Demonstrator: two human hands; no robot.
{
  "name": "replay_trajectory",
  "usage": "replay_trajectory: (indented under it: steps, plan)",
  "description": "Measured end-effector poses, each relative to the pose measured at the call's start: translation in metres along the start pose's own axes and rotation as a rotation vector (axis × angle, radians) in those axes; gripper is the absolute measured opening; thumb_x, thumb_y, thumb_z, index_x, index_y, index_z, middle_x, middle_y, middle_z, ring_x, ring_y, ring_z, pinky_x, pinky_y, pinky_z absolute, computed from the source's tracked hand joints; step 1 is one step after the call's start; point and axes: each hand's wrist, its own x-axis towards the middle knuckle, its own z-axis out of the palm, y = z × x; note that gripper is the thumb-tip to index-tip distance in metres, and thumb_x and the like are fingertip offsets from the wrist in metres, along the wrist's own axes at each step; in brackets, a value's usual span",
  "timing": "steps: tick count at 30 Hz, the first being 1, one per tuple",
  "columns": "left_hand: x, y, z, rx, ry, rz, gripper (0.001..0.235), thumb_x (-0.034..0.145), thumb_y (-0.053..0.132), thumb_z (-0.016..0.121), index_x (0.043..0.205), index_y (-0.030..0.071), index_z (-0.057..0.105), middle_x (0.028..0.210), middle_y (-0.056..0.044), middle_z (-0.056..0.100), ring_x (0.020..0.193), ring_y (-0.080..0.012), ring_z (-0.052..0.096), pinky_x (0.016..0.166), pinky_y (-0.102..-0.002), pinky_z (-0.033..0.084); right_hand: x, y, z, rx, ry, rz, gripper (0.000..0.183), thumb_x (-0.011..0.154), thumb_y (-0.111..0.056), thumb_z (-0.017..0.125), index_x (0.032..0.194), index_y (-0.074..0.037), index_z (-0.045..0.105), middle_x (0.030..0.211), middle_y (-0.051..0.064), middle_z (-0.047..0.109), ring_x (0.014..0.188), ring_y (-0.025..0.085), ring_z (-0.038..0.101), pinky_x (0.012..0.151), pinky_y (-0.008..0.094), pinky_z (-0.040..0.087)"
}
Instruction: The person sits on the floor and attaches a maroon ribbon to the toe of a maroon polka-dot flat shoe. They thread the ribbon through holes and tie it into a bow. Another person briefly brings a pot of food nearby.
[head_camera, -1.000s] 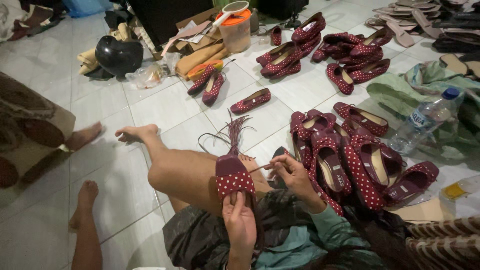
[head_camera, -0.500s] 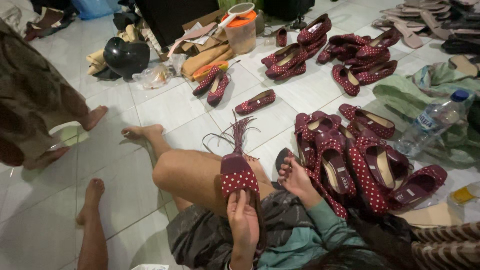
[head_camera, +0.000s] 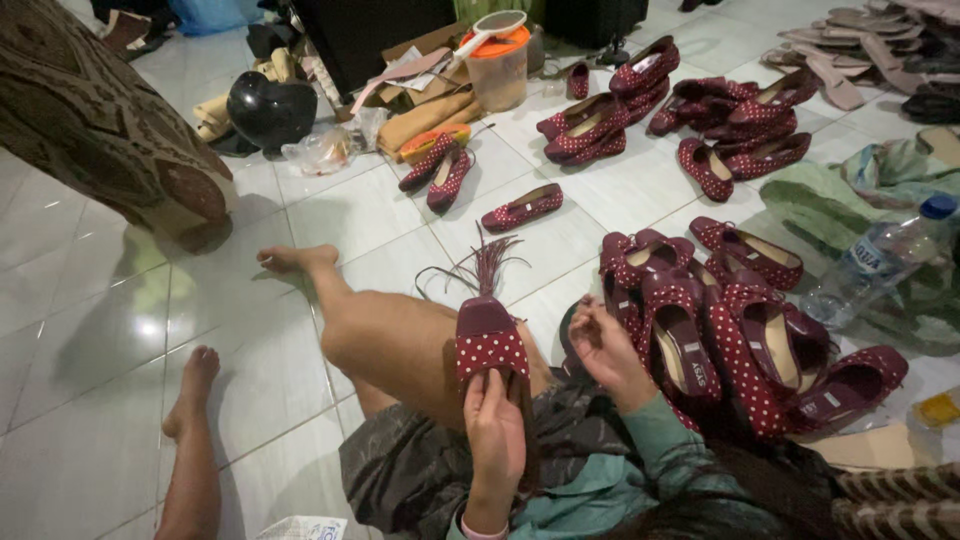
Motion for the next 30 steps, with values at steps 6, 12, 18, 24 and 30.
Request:
replay_trajectory:
  steps: [6, 12, 18, 24, 30]
  plan:
    - [0.005, 0.002, 0.002, -0.025, 0.007, -0.043, 0.025, 0.104, 0.007, 0.051, 0.126, 0.001, 0.060, 0.123, -0.010, 0.066, 0.110, -0.0206, 0.065, 0.100, -0.039, 0.050, -0.012, 0.002, 0.036, -0.483, 0.157, 0.007, 0.040, 0.104, -0.039, 0.050, 0.125, -0.008, 0.063, 0.095, 0.003, 0.070, 0.075, 0.011, 0.058, 0.067, 0.029, 0.056]
    - [0.008, 0.005, 0.005, -0.032, 0.001, -0.047, 0.027, 0.104, 0.008, 0.051, 0.129, 0.001, 0.060, 0.122, -0.010, 0.067, 0.107, -0.0203, 0.065, 0.095, -0.039, 0.051, -0.006, -0.017, 0.036, -0.407, 0.131, -0.068, 0.041, 0.105, -0.037, 0.058, 0.135, -0.009, 0.062, 0.097, -0.005, 0.066, 0.086, 0.006, 0.066, 0.061, 0.019, 0.049]
    - [0.007, -0.011, -0.005, 0.031, -0.030, 0.028, 0.024, 0.105, 0.002, 0.055, 0.129, 0.000, 0.058, 0.123, -0.007, 0.066, 0.111, -0.0183, 0.064, 0.097, -0.036, 0.051, -0.020, 0.007, 0.026, -0.660, 0.119, -0.064, 0.036, 0.102, -0.030, 0.062, 0.129, -0.006, 0.064, 0.100, -0.001, 0.069, 0.083, 0.005, 0.065, 0.056, 0.017, 0.047]
    - [0.001, -0.015, -0.009, 0.108, 0.011, 0.050, 0.027, 0.104, 0.002, 0.055, 0.130, 0.001, 0.060, 0.126, -0.006, 0.066, 0.114, -0.0152, 0.063, 0.101, -0.031, 0.050, -0.059, 0.015, 0.063, -1.163, -0.245, -0.636, 0.015, 0.103, -0.008, 0.070, 0.115, 0.001, 0.070, 0.104, 0.008, 0.075, 0.090, 0.013, 0.073, 0.073, 0.026, 0.061]
    - [-0.001, -0.010, 0.000, 0.075, -0.009, 0.015, 0.023, 0.107, 0.002, 0.055, 0.129, -0.002, 0.062, 0.124, -0.009, 0.068, 0.111, -0.0174, 0.065, 0.097, -0.031, 0.052, -0.067, 0.015, 0.127, -1.227, -0.563, -0.723, 0.021, 0.098, -0.002, 0.068, 0.119, 0.001, 0.068, 0.110, 0.011, 0.073, 0.095, 0.018, 0.074, 0.081, 0.031, 0.061]
